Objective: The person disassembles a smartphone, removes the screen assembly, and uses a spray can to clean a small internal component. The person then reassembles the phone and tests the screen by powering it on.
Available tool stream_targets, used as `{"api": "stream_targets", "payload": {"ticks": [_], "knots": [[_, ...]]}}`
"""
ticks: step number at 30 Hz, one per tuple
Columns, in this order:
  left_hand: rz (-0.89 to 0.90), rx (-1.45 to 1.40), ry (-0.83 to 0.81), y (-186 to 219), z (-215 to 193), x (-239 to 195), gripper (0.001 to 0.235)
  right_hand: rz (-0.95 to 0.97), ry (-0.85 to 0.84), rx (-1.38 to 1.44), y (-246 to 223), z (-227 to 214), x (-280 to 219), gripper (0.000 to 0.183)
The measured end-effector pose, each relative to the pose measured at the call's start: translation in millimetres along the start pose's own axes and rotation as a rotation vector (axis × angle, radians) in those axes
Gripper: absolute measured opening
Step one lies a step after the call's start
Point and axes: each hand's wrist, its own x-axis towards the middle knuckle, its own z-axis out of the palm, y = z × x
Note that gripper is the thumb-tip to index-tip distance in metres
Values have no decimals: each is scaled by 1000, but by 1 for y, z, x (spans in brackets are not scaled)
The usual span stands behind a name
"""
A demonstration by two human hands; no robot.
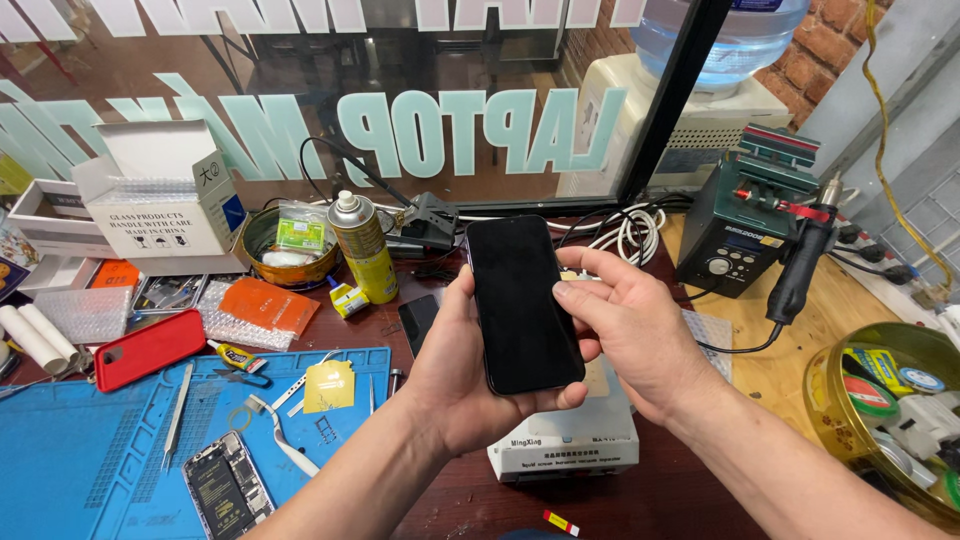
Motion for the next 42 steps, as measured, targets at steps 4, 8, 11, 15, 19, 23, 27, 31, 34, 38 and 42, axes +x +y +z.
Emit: {"api": "stream_targets", "payload": {"ticks": [4, 8, 11, 15, 19, 23, 27, 31, 34, 38, 42], "knots": [[-20, 19, 85, -1, -2, 2, 80, 28, 8, -27, 2, -2, 0, 46], [-28, 19, 91, -1, -5, 2, 79, 25, -28, 12, 9, -2, 3, 43], [-40, 14, 104, -1, -6, 4, 79, 33, -24, 29, 15, -4, 6, 43], [-55, 3, 149, -1, -9, 5, 81, 46, -24, 50, 21, -5, 9, 45], [-54, 1, 128, -1, -11, 6, 80, 56, -18, 39, 23, -6, 9, 47], [-57, 13, 120, 0, -12, 6, 81, 56, -17, 39, 24, -4, 9, 48], [-59, 5, 120, 0, -12, 7, 79, 63, -9, 46, 22, -4, 9, 48], [-59, 7, 127, 0, -12, 8, 79, 67, -10, 34, 21, -3, 8, 48], [-47, 10, 110, 0, -12, 7, 78, 69, -8, 21, 19, -4, 8, 46], [-38, 13, 91, 1, -13, 7, 77, 52, -27, 36, 17, -3, 8, 45], [-36, 20, 120, 2, -14, 8, 79, 40, -55, 53, 16, -3, 8, 44]]}}
